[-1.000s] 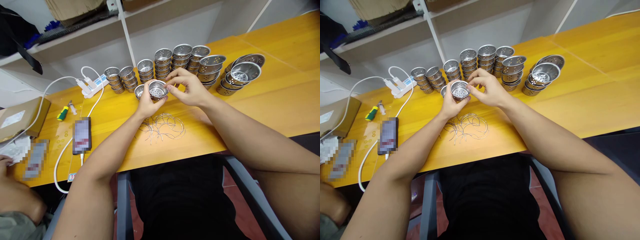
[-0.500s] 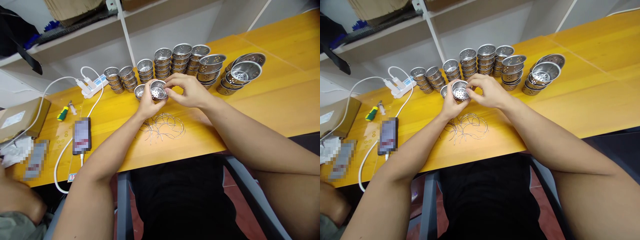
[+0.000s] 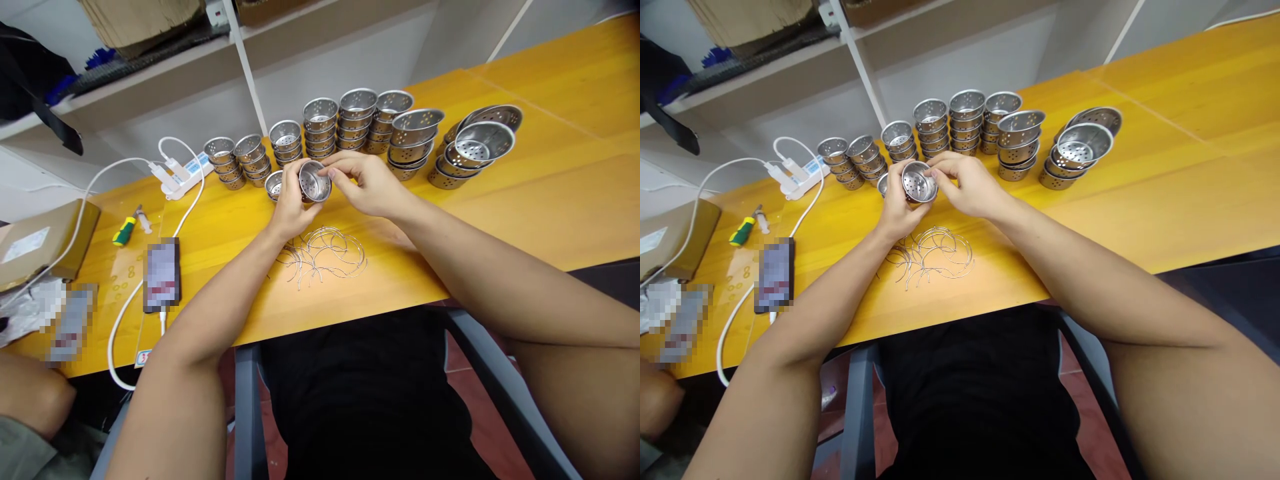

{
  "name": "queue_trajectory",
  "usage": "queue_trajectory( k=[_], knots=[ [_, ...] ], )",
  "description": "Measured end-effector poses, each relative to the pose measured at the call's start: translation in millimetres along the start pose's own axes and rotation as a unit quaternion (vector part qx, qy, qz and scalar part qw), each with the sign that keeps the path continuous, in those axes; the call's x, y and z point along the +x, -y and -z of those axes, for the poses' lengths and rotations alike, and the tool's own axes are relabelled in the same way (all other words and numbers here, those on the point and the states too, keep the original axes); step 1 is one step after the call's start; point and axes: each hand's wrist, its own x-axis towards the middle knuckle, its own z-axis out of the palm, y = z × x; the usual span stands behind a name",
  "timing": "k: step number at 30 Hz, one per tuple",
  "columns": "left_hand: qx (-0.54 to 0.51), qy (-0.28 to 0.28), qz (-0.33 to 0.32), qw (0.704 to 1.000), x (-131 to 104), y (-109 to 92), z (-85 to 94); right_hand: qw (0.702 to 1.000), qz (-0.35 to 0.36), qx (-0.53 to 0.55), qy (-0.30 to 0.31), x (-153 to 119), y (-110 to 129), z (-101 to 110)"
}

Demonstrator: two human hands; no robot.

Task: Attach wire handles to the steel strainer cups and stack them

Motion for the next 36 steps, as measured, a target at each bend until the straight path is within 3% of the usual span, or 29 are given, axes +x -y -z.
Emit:
queue_trajectory(
  k=[14,27,32,36],
  knots=[
    [0.003,-0.007,-0.028,1.0,-0.1,1.0,0.5,0.999,-0.007,0.038,0.034,1.4,-14.4,-9.2],
    [-0.012,0.012,-0.025,1.0,0.0,2.1,-1.4,0.999,0.022,-0.038,0.024,-6.5,-0.2,-6.9],
    [0.014,0.015,-0.032,0.999,5.0,-12.9,7.8,0.994,0.064,-0.074,0.039,-2.2,10.1,2.3],
    [0.051,-0.045,-0.01,0.998,7.0,-11.0,22.5,0.986,0.042,-0.16,0.02,-0.8,-0.9,22.2]
  ],
)
